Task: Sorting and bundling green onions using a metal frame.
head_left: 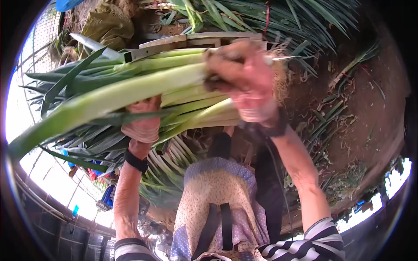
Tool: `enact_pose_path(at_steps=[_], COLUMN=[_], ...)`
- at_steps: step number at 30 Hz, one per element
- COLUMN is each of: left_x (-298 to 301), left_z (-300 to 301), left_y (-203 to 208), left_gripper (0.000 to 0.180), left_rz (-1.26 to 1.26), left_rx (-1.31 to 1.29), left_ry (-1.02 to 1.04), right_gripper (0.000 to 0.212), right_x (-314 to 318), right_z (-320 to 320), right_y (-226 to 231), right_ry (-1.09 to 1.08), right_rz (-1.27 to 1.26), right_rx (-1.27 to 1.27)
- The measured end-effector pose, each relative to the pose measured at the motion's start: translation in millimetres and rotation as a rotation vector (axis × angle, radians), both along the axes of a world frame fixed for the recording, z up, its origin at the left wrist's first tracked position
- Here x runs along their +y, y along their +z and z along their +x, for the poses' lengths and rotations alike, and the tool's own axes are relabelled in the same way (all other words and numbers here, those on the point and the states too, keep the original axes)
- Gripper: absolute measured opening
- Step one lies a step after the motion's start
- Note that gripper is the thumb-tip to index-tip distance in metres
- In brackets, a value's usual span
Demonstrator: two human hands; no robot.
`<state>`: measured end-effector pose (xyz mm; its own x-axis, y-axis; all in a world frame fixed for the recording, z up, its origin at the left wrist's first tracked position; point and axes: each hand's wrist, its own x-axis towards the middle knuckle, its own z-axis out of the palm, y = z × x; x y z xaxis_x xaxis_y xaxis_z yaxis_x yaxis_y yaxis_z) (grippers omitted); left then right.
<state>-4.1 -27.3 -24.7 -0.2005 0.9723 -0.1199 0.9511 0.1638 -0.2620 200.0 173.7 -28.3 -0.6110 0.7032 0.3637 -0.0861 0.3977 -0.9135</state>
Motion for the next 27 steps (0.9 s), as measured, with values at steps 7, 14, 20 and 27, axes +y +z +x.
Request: enact_pose_path(at_steps=[7,14,20,27], left_x=[9.2,-10.1,2.8,37.3], left_z=[7.0,14.5,27.4,-2.1], left_y=[13.2,25.4,43.7,49.0], left_gripper=[0.056,0.047,0.043,0.041], left_rz=[-0.186,-0.06,0.343,0.101], left_rx=[-0.268,-0.096,-0.391,-0.059], left_ry=[0.192,0.082,-0.046,-0.029], right_gripper=[0.04,0.028,0.034,0.038], right_x=[-15.9,-16.5,-14.0,-13.0], right_z=[-1.2,15.1,17.6,10.1], right_y=[-74.0,-81.2,-82.6,-79.7], right_ry=[-0.034,0.057,0.055,0.053], right_rz=[0.176,0.214,0.263,0.263], right_rx=[-0.374,-0.534,-0.615,-0.585])
